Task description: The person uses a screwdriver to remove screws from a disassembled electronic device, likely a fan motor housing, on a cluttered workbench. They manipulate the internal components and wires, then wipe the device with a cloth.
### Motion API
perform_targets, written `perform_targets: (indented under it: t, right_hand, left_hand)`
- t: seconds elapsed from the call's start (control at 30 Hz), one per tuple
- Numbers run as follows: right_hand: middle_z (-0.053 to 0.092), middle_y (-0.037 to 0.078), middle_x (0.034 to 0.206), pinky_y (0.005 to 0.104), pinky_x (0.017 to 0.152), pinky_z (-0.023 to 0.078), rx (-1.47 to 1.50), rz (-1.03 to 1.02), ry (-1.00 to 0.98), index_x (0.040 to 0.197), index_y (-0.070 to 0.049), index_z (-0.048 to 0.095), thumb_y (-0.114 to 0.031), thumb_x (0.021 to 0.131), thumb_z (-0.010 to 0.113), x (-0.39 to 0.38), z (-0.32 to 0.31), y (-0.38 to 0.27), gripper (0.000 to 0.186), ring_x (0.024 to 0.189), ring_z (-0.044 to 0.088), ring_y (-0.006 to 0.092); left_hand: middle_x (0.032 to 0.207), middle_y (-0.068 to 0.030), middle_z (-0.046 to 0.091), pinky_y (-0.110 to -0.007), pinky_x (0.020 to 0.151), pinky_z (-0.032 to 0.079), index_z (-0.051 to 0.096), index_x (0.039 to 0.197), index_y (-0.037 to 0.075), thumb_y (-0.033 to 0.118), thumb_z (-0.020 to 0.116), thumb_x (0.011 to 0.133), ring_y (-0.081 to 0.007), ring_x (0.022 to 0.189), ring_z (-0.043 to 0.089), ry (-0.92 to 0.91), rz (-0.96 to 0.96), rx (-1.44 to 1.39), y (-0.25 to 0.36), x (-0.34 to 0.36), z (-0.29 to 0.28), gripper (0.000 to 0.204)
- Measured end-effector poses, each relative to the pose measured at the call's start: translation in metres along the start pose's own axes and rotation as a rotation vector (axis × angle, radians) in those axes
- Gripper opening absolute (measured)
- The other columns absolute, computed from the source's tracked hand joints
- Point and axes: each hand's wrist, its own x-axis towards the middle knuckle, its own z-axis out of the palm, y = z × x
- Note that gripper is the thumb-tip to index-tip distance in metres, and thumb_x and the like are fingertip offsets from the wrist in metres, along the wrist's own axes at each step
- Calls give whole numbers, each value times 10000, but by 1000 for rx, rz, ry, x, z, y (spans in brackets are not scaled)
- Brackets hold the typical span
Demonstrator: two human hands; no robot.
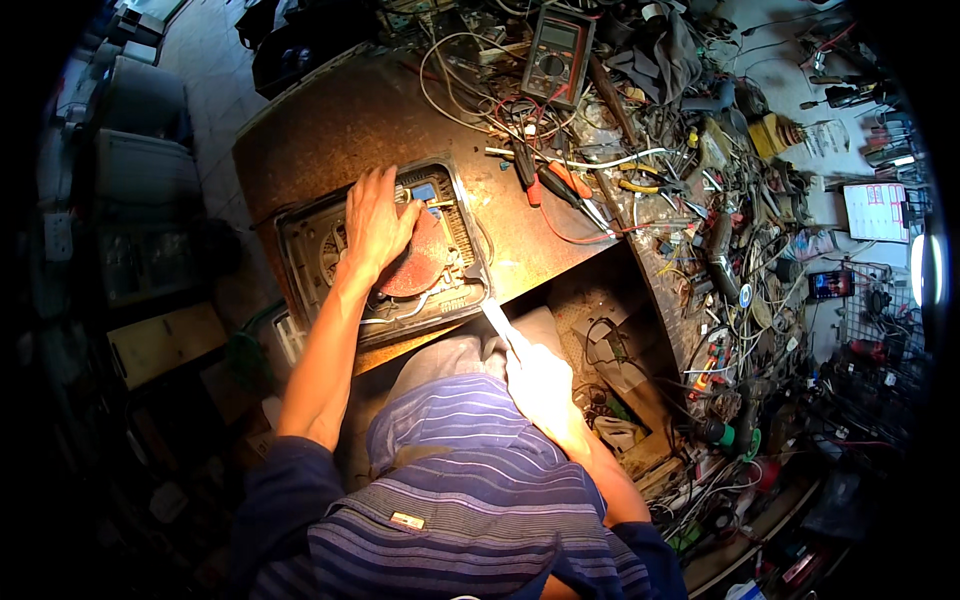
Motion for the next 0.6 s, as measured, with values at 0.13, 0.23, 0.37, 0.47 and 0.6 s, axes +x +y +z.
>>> perform_targets:
  t: [0.13,0.23,0.37,0.47,0.6]
  right_hand:
    - [575,122,694,383,455,498,-66,-25,17,878,-40,647,-180,941,558,-3,-1,-4,178,536,607,248]
    - [556,101,685,360,436,476,-129,-68,57,877,-40,638,-166,926,567,-7,1,-5,153,533,587,213]
    - [534,77,688,330,420,446,-208,-145,107,893,-44,632,-153,895,583,-13,8,-2,119,555,561,180]
    - [525,69,697,323,415,433,-189,-75,87,900,-48,631,-149,873,593,-12,10,-7,111,571,550,175]
    - [512,62,705,315,411,415,-207,-82,69,914,-51,636,-152,860,603,-7,12,-7,119,562,527,166]
  left_hand:
    - [1452,-270,506,-505,1168,317,506,1413,-50,349,704,878,-435,1377,430,-69,34,-28,3,22,8,697]
    - [1430,-255,532,-494,1144,333,504,1424,-42,423,678,901,-418,1322,475,-137,33,6,-1,32,19,721]
    - [1394,-242,560,-502,1124,342,508,1432,-26,491,646,915,-406,1268,509,-215,-5,39,-3,42,24,744]
    - [1371,-231,576,-510,1105,352,513,1438,-3,522,625,922,-392,1256,520,-254,-25,79,-3,46,25,744]
    - [1373,-216,583,-514,1076,368,528,1431,18,554,595,930,-379,1266,521,-304,-58,71,-5,51,26,738]
